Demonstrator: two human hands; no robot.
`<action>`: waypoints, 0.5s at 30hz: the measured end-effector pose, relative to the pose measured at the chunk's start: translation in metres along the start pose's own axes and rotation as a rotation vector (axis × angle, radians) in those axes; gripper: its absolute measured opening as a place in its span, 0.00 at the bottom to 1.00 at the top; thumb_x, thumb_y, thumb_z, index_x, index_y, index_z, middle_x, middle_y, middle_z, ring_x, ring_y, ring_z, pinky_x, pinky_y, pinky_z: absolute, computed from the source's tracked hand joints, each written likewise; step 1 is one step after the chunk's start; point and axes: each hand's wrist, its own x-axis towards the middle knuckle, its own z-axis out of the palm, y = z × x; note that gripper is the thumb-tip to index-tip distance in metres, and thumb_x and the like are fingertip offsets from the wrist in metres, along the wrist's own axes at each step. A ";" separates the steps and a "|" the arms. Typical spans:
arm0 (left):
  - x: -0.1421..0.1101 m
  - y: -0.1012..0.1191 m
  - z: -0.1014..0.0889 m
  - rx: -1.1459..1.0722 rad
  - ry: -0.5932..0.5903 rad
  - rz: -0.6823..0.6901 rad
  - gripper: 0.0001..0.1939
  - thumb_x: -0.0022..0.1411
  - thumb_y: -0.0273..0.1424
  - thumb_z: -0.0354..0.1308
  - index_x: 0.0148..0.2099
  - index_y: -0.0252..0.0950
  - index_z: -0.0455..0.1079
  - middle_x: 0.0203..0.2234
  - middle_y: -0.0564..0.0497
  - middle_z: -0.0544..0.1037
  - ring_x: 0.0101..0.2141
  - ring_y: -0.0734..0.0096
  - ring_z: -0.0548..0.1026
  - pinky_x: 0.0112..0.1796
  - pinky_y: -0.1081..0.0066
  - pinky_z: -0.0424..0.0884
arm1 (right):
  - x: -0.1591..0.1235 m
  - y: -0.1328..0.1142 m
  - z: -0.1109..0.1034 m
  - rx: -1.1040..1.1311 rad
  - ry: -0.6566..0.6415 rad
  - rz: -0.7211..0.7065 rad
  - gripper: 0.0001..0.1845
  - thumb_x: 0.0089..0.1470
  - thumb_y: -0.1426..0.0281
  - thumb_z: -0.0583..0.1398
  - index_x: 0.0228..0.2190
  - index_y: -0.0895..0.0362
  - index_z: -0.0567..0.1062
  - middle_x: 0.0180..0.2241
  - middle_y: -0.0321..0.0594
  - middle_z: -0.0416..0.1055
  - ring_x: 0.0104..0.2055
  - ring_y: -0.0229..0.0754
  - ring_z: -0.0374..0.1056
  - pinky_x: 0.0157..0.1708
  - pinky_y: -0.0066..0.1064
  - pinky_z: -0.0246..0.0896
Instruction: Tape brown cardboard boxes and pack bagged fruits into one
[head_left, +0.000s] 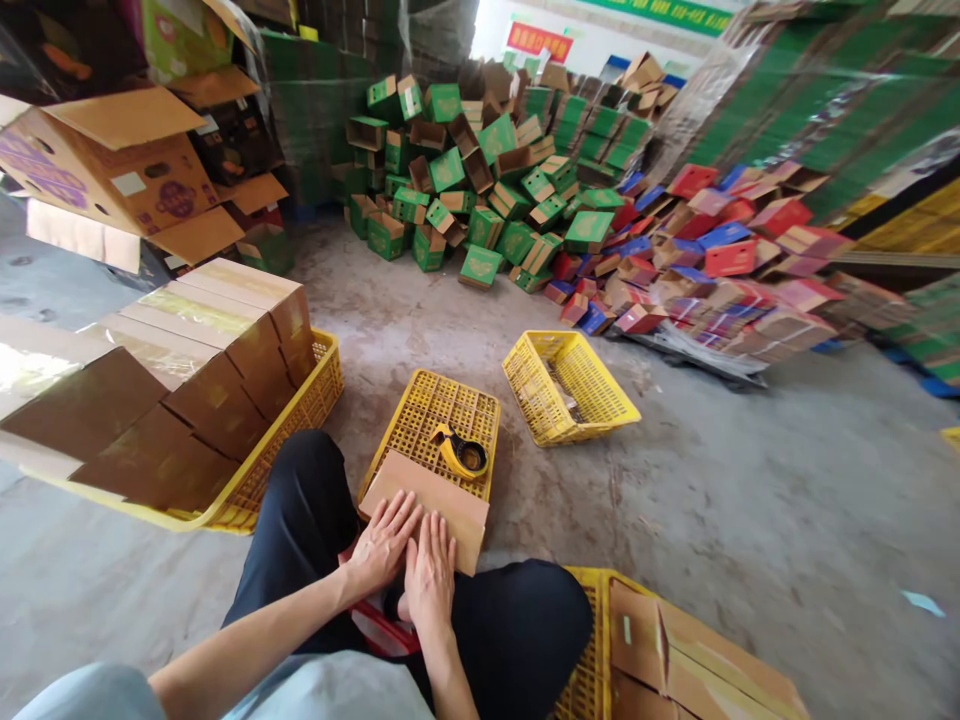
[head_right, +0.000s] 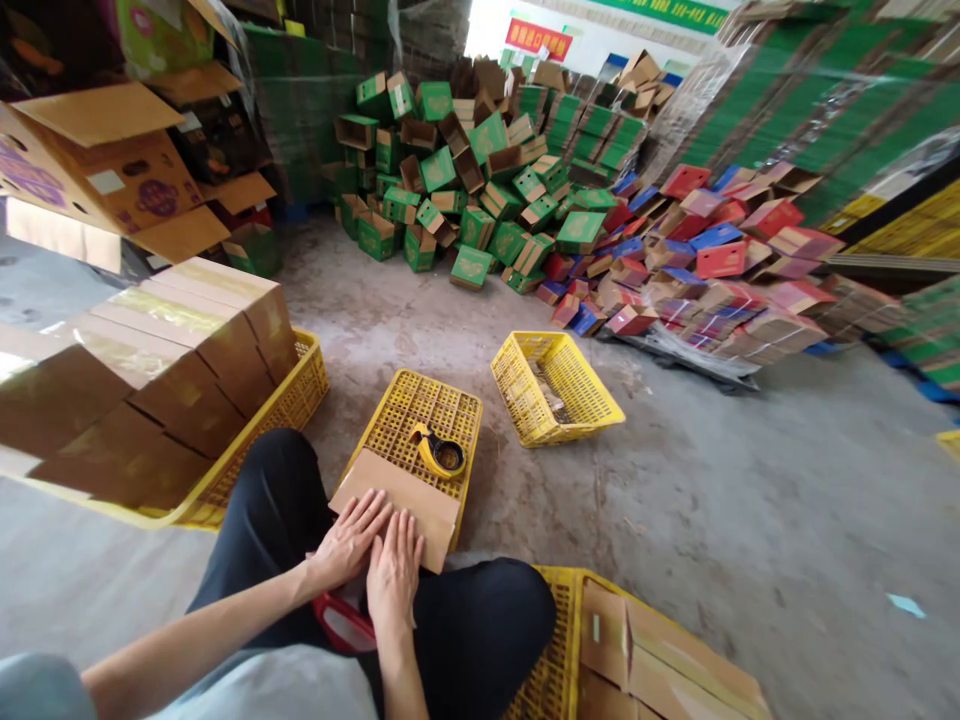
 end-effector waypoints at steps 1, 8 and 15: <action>0.000 -0.003 -0.001 -0.003 -0.003 0.003 0.38 0.67 0.31 0.54 0.76 0.40 0.49 0.74 0.45 0.49 0.72 0.51 0.49 0.68 0.49 0.51 | -0.001 0.002 -0.002 0.002 0.000 0.001 0.31 0.74 0.58 0.42 0.67 0.60 0.64 0.68 0.53 0.61 0.70 0.56 0.59 0.67 0.54 0.52; 0.004 -0.039 -0.015 0.059 0.106 -0.130 0.31 0.72 0.45 0.53 0.73 0.48 0.57 0.73 0.45 0.53 0.72 0.45 0.51 0.66 0.44 0.55 | -0.020 0.047 -0.018 -0.037 -0.013 0.157 0.34 0.73 0.55 0.39 0.68 0.60 0.62 0.68 0.54 0.61 0.70 0.57 0.58 0.66 0.58 0.53; 0.007 -0.028 -0.005 0.033 0.192 -0.104 0.34 0.69 0.48 0.57 0.73 0.42 0.60 0.73 0.38 0.50 0.72 0.38 0.48 0.64 0.42 0.58 | -0.033 0.052 -0.027 -0.015 0.025 0.255 0.33 0.73 0.57 0.41 0.70 0.61 0.59 0.69 0.55 0.58 0.68 0.54 0.63 0.62 0.47 0.63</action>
